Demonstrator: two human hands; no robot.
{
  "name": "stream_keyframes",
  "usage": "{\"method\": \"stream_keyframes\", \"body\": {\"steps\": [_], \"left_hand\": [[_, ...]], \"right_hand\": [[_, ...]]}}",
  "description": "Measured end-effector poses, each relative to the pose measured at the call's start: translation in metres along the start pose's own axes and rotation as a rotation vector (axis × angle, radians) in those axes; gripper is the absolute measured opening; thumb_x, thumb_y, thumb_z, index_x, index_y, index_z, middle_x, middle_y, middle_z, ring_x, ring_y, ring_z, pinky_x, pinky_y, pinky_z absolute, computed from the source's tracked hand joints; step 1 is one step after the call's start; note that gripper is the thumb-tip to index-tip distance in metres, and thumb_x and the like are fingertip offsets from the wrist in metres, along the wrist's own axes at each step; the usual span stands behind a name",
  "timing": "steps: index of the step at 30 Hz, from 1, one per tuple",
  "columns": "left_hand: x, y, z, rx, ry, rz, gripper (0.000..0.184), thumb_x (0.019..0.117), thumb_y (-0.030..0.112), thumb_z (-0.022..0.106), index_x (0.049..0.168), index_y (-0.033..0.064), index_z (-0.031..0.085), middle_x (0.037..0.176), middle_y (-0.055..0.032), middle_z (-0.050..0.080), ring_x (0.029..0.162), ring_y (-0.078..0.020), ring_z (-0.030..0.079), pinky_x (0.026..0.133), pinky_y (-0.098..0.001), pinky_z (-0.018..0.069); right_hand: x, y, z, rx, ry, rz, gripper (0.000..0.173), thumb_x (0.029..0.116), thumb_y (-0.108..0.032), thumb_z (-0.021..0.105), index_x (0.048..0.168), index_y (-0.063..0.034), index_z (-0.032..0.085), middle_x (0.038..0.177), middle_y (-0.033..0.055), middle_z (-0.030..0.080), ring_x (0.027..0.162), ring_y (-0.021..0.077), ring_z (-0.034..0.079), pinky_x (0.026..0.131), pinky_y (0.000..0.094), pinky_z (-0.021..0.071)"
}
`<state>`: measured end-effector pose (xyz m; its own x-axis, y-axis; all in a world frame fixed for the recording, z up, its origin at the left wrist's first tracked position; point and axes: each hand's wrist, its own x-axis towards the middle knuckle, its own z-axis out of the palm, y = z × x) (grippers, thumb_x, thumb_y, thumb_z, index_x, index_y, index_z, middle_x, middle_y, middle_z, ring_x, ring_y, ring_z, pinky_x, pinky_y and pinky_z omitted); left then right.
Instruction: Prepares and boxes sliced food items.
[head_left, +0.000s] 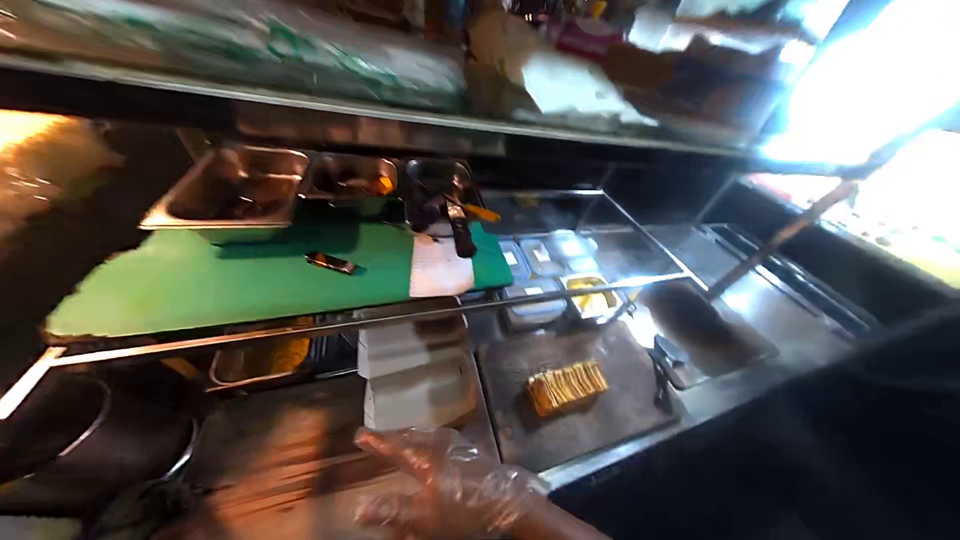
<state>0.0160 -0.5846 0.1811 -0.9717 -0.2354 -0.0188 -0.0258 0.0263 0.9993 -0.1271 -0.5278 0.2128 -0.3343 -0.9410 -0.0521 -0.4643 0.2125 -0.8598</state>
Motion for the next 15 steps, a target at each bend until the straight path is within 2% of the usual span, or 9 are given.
{"method": "stream_keyframes", "body": {"steps": [2,4,5,6,8,10,12,13,15], "left_hand": [[0.022,-0.021,0.032,0.135,-0.146,-0.027,0.021,0.1002,0.014,0.064,0.106,-0.0052,0.070,0.091,-0.0107,0.074,0.079,-0.0146,0.072,0.078,-0.0350,0.0624],[0.043,-0.035,0.058,0.228,-0.265,-0.128,0.019,0.1019,0.019,0.062,0.105,0.0034,0.073,0.089,-0.0056,0.076,0.075,-0.0140,0.073,0.073,-0.0354,0.0634],[0.056,-0.039,0.072,0.295,-0.265,-0.160,0.021,0.1004,0.023,0.065,0.109,0.0056,0.073,0.092,-0.0051,0.076,0.078,-0.0141,0.074,0.075,-0.0362,0.0636],[0.073,-0.042,0.088,0.392,-0.252,-0.187,0.027,0.0985,0.029,0.068,0.115,0.0086,0.073,0.099,-0.0042,0.076,0.085,-0.0135,0.073,0.081,-0.0364,0.0628],[0.123,-0.045,0.126,0.681,-0.227,-0.178,0.044,0.0960,0.045,0.068,0.129,0.0155,0.069,0.119,-0.0033,0.073,0.107,-0.0151,0.070,0.098,-0.0397,0.0569],[0.174,-0.052,0.167,0.980,-0.265,-0.189,0.066,0.0923,0.051,0.066,0.149,0.0207,0.053,0.146,-0.0046,0.059,0.132,-0.0218,0.058,0.108,-0.0475,0.0493],[0.219,-0.061,0.207,1.199,-0.348,-0.302,0.086,0.0855,0.047,0.070,0.159,0.0189,0.037,0.161,-0.0081,0.041,0.144,-0.0308,0.044,0.108,-0.0554,0.0466],[0.235,-0.069,0.223,1.260,-0.373,-0.363,0.090,0.0819,0.041,0.073,0.160,0.0161,0.034,0.162,-0.0109,0.038,0.145,-0.0353,0.041,0.105,-0.0597,0.0467],[0.253,-0.084,0.245,1.348,-0.405,-0.459,0.093,0.0804,0.030,0.073,0.161,0.0113,0.030,0.162,-0.0141,0.038,0.143,-0.0385,0.044,0.103,-0.0611,0.0486]], "right_hand": [[-0.036,0.051,-0.031,0.158,0.114,0.124,0.060,0.1015,-0.035,0.063,0.155,-0.0131,0.047,0.144,0.0122,0.061,0.120,0.0200,0.066,0.106,0.0407,0.0533],[-0.081,0.108,-0.084,0.024,0.304,0.264,0.053,0.1010,-0.028,0.062,0.151,-0.0134,0.052,0.133,0.0117,0.067,0.110,0.0196,0.069,0.099,0.0404,0.0567],[-0.105,0.138,-0.114,-0.113,0.347,0.373,0.050,0.1019,-0.028,0.059,0.150,-0.0177,0.054,0.130,0.0101,0.069,0.113,0.0204,0.069,0.102,0.0425,0.0552],[-0.126,0.168,-0.141,-0.265,0.321,0.507,0.049,0.1030,-0.032,0.056,0.152,-0.0253,0.052,0.135,0.0078,0.067,0.122,0.0224,0.065,0.108,0.0467,0.0506],[-0.146,0.213,-0.188,-0.483,0.131,0.685,0.057,0.1007,-0.034,0.055,0.156,-0.0338,0.044,0.149,0.0060,0.056,0.138,0.0293,0.053,0.112,0.0570,0.0432],[-0.146,0.246,-0.200,-0.539,-0.009,0.703,0.073,0.0897,-0.038,0.069,0.157,-0.0298,0.041,0.157,0.0079,0.047,0.145,0.0362,0.042,0.110,0.0660,0.0403],[-0.136,0.268,-0.195,-0.520,-0.120,0.701,0.099,0.0804,-0.044,0.079,0.163,-0.0237,0.029,0.167,0.0143,0.029,0.154,0.0431,0.023,0.111,0.0752,0.0316],[-0.132,0.277,-0.191,-0.521,-0.173,0.700,0.105,0.0801,-0.044,0.080,0.165,-0.0208,0.023,0.168,0.0185,0.023,0.154,0.0462,0.019,0.110,0.0778,0.0295],[-0.130,0.288,-0.183,-0.530,-0.207,0.671,0.091,0.0870,-0.029,0.075,0.163,-0.0143,0.028,0.165,0.0245,0.028,0.149,0.0502,0.028,0.105,0.0784,0.0346]]}}
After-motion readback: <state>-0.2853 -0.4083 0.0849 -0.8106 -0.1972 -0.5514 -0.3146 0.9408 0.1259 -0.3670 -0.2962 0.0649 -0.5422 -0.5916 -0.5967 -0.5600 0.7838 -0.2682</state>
